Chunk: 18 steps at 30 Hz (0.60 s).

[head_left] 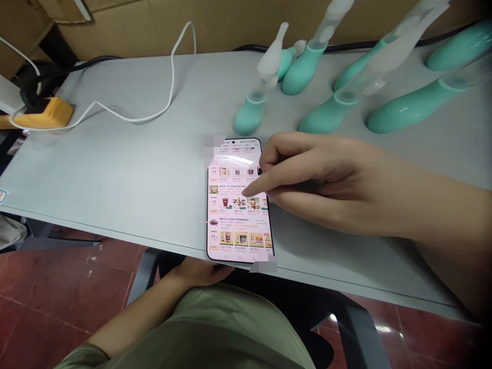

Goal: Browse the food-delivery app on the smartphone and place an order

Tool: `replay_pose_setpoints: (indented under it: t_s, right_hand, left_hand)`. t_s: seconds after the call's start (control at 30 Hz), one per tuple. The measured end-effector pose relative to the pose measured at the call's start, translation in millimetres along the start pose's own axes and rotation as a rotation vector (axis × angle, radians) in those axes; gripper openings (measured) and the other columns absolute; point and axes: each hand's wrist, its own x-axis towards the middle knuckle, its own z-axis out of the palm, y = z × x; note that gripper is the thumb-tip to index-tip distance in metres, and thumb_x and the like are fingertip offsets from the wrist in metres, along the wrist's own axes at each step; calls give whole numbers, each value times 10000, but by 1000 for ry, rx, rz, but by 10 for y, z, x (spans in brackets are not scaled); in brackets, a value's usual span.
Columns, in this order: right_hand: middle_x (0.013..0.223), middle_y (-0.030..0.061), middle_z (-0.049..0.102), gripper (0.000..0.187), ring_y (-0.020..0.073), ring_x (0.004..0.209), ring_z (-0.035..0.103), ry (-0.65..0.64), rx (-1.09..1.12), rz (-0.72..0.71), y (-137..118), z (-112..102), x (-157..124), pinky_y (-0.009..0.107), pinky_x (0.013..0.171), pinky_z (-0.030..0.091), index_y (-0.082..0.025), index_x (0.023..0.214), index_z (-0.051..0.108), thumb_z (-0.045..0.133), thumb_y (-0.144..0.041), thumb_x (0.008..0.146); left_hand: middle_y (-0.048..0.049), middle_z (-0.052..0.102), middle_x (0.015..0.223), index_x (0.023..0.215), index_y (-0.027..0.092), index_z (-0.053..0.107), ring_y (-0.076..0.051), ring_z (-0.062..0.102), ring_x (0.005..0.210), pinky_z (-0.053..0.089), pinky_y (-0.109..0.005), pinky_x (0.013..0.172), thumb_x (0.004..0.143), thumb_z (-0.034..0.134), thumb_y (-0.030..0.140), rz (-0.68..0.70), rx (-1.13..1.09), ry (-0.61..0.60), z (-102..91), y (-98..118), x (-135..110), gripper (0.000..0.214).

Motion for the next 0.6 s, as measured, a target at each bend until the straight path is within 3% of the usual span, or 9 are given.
replay_pose_setpoints:
  t_s: [0.3, 0.6]
  right_hand:
    - [1076, 60, 735, 299, 181, 812, 694, -3, -6, 27, -15, -2, 27, 336, 624, 524, -283, 1106, 829, 577, -237, 952]
    - [963, 49, 699, 311, 191, 790, 677, 4, 7, 29, -3, 3, 21, 348, 624, 518, -302, 1133, 819, 588, -220, 943]
  left_hand:
    - [-37, 737, 1408, 1398, 304, 706, -281, 642, 1380, 577, -404, 1141, 967, 684, 403, -2, -17, 24, 30, -18, -19, 443]
    - [-29, 752, 1382, 1403, 307, 708, -268, 648, 1378, 575, -393, 1145, 983, 664, 399, 21, 4, 49, 21, -11, -17, 432]
